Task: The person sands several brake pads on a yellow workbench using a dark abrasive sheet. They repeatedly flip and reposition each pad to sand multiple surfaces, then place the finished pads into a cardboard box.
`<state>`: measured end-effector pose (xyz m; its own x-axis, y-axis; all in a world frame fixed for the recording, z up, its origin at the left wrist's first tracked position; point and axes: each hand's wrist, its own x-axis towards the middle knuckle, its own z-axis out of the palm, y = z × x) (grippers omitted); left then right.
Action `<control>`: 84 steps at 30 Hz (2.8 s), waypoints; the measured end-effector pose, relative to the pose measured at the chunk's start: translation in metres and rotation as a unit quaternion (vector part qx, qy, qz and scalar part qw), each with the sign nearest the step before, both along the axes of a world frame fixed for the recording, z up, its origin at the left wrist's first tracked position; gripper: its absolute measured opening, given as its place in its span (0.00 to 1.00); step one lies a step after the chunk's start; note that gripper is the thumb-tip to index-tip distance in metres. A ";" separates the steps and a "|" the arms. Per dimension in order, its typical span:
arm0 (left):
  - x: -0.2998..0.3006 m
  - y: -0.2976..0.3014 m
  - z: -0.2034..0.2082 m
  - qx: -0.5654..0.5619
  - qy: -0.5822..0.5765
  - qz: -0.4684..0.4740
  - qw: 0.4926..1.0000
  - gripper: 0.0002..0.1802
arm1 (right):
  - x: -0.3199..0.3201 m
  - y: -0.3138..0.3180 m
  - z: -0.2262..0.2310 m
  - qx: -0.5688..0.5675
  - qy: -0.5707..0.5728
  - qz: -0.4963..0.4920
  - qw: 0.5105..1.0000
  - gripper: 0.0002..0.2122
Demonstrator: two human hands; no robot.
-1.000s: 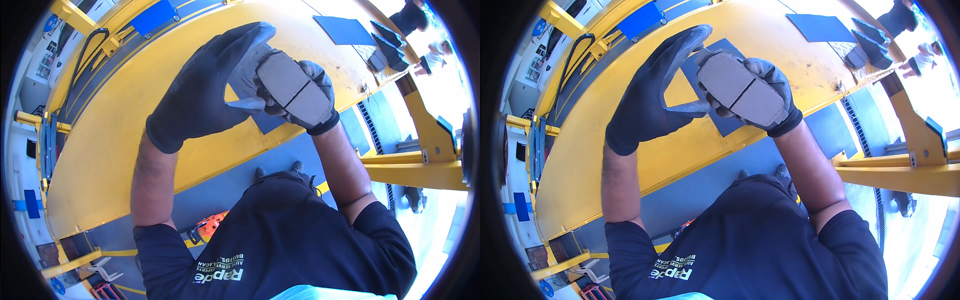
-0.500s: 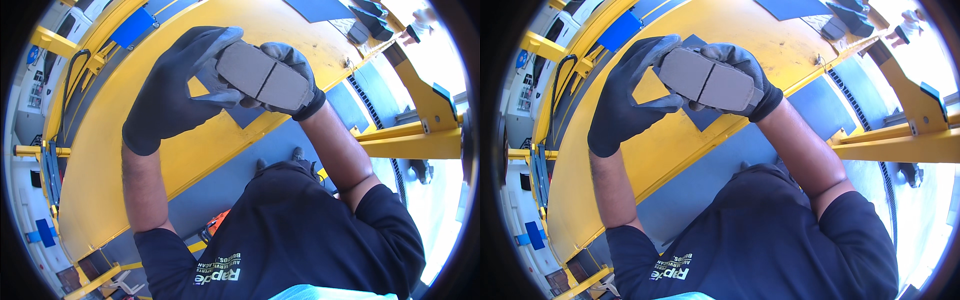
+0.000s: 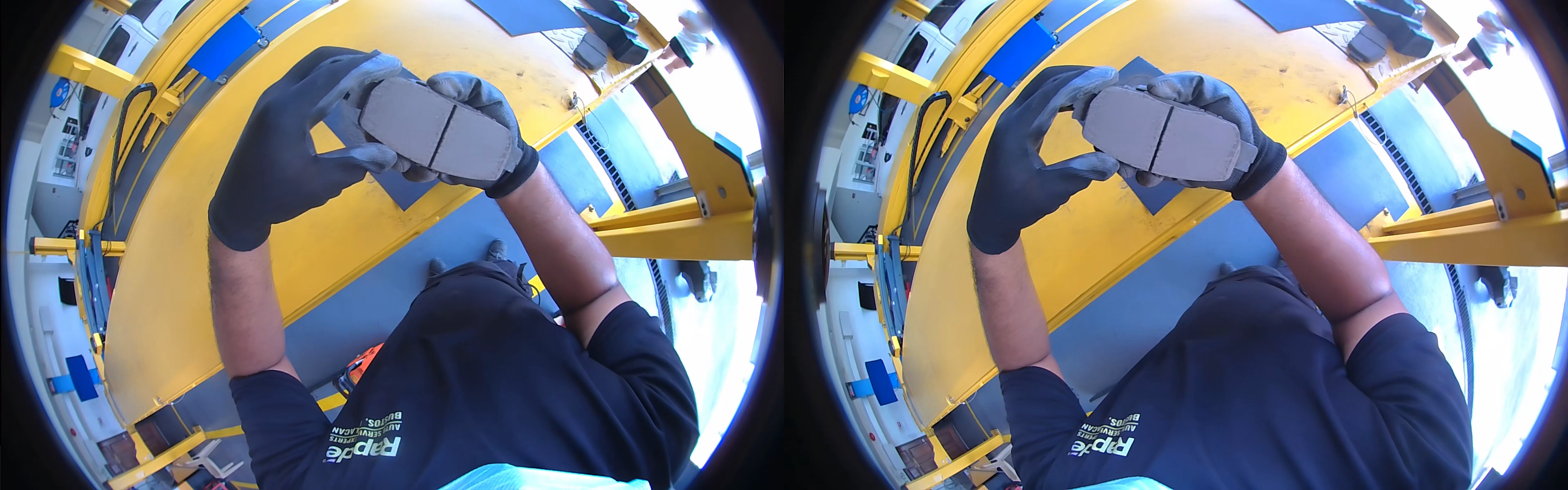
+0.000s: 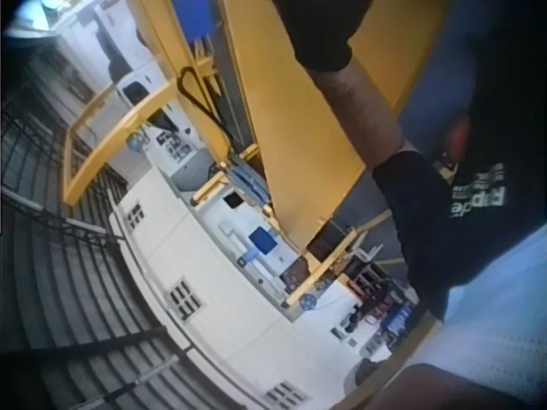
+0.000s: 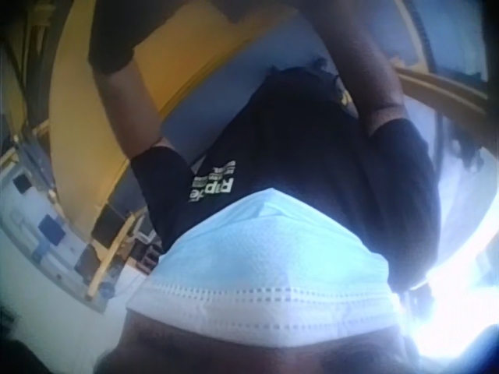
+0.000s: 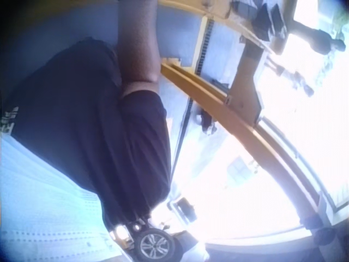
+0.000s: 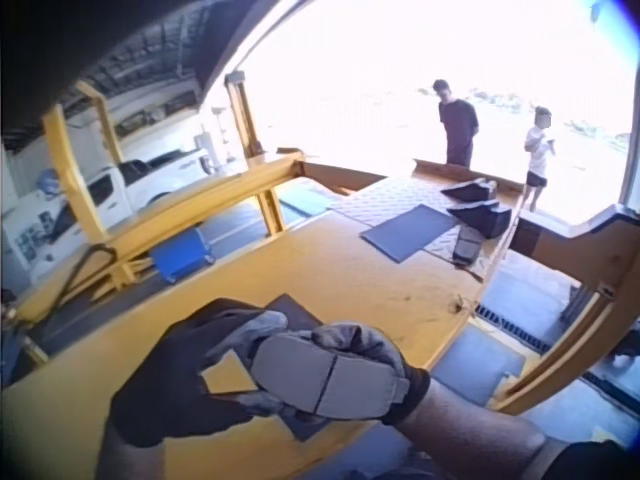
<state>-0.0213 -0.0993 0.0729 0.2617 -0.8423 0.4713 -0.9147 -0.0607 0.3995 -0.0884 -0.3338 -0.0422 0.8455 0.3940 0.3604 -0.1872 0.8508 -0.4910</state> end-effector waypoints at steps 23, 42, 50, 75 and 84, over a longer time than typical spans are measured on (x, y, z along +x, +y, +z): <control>-0.053 0.029 -0.042 0.052 0.048 0.141 0.987 0.39 | -0.043 -0.233 0.033 -0.086 0.072 -0.509 0.853 0.21; 0.158 -0.477 -0.121 0.186 -0.229 -0.123 0.947 0.19 | -0.447 -0.032 -0.213 -0.038 0.371 -0.698 0.611 0.20; 0.114 -0.522 -0.092 0.325 0.112 0.110 0.933 0.19 | -0.616 0.067 -0.174 -0.022 0.405 -0.831 0.380 0.20; -0.811 -0.533 -0.236 0.371 0.202 -0.580 0.697 0.36 | -0.948 0.008 -0.230 0.211 0.236 -0.945 0.086 0.19; -1.077 -0.536 -0.355 0.312 -0.016 -0.667 0.676 0.44 | -1.041 -0.120 -0.297 0.262 0.233 -0.935 -0.056 0.16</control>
